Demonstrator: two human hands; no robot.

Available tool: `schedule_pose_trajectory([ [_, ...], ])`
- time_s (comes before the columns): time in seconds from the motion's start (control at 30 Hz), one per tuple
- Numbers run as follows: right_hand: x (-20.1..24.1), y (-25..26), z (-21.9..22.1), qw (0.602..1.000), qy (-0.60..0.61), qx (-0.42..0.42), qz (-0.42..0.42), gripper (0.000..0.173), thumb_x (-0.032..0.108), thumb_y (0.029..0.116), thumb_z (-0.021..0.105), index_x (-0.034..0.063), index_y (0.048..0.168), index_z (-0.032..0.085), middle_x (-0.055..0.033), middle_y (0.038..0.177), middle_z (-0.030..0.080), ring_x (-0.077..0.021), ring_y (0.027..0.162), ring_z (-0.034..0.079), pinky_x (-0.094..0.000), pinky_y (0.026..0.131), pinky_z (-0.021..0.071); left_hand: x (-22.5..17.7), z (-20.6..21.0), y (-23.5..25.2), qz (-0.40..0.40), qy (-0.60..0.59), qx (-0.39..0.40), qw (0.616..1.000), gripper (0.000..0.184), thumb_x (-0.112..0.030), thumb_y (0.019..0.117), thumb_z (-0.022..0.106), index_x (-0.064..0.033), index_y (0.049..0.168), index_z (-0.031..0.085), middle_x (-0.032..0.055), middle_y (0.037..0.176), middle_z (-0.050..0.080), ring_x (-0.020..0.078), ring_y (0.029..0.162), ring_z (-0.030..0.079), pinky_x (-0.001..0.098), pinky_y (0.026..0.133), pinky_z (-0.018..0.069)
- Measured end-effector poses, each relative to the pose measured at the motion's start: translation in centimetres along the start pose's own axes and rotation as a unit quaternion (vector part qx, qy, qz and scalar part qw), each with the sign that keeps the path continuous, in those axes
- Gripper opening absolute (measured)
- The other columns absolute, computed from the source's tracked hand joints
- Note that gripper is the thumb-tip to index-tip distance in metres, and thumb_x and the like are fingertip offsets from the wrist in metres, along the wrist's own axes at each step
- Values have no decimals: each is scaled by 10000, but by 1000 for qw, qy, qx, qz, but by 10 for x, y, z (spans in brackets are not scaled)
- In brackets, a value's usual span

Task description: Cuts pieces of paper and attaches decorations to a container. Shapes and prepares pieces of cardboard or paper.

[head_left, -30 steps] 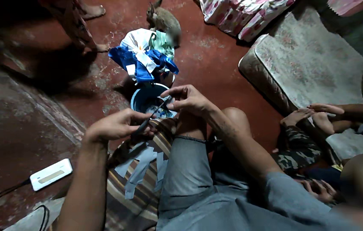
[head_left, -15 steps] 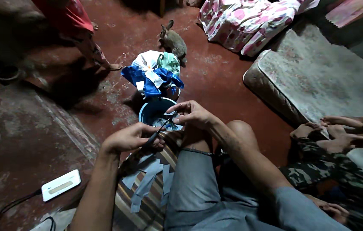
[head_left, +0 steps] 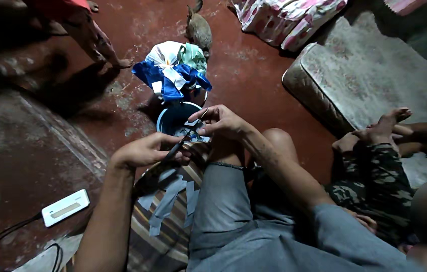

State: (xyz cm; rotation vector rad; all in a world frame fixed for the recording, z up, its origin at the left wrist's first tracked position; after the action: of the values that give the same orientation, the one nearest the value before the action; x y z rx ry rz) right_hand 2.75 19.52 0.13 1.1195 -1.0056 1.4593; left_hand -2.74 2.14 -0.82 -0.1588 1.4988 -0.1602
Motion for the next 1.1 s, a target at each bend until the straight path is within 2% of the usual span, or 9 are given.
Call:
schedule_pose_trajectory([
  [0.17,-1,-1,-1,1000,-2,4,0,409,-80,821,716,-41,1226,676,-100,1077,722,-87,792,663,-250,707,578,10,-2,3,5,-21,24,999,393,-87,971,623,6,1353,624,162,1133,741,288,1044,729,393,957,601],
  [0.33,-2,-1,0,999,-36,20,-8,359,-73,824,711,-56,1182,685,-88,1172,709,-19,744,612,-193,650,532,-1,-2,-1,15,-25,2,1000,386,-92,935,624,25,1303,642,145,1027,765,241,939,755,337,865,623],
  [0.43,-9,4,-14,997,-75,14,27,341,-34,857,706,-28,1198,695,-44,961,715,-24,663,585,-196,603,518,1,-16,-10,42,-48,-5,998,469,-159,944,674,0,1378,599,172,1100,750,279,1011,741,359,899,617],
  [0.5,-20,18,-36,990,-127,13,68,302,-33,874,709,-20,1176,711,-59,919,717,-58,685,610,-234,641,542,-4,-30,-17,56,-43,-63,996,486,-194,945,652,-17,1392,586,188,1103,747,299,989,745,373,866,627],
  [0.63,-81,55,-84,956,-227,42,182,311,-72,865,712,-23,1172,709,-116,981,692,-131,792,629,-326,758,563,-9,-49,-25,4,-9,-201,980,395,-34,986,572,-24,1381,587,164,1080,754,271,941,753,360,835,630],
  [0.77,-165,64,-114,907,-292,74,294,414,-153,847,658,-63,1251,644,-210,1132,683,-270,900,684,-457,818,587,-3,-51,-23,-15,-7,-220,975,385,8,984,598,-17,1369,595,137,1063,761,235,917,756,324,817,627],
  [0.87,-196,62,-133,878,-337,70,331,414,-129,864,661,-70,1273,624,-233,1145,676,-308,919,693,-485,838,584,-1,-55,-25,-31,-2,-219,975,419,21,972,601,-23,1389,587,119,1059,763,223,934,750,315,829,621],
  [0.97,-173,66,-141,902,-343,5,261,286,-43,892,706,-60,1177,686,-205,1073,709,-273,920,695,-475,880,570,5,-57,-22,-47,-5,-232,971,422,41,971,600,-11,1389,579,115,1040,763,206,929,750,312,845,619],
  [1.1,-84,74,-104,966,-232,-41,112,374,-23,896,701,-27,1263,628,-145,1080,688,-162,890,671,-356,822,581,4,-51,-17,-62,-4,-231,971,426,14,974,623,-13,1397,579,123,1057,762,217,937,751,324,855,619],
])
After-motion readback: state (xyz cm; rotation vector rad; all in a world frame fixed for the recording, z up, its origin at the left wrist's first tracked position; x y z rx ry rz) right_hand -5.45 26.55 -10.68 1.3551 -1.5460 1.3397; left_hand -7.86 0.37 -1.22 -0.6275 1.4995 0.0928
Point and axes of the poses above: each hand's wrist, its own y-axis towards the middle knuckle, its own z-axis out of the palm, x = y × z, the point moved 7 cm from there along y, towards the middle knuckle
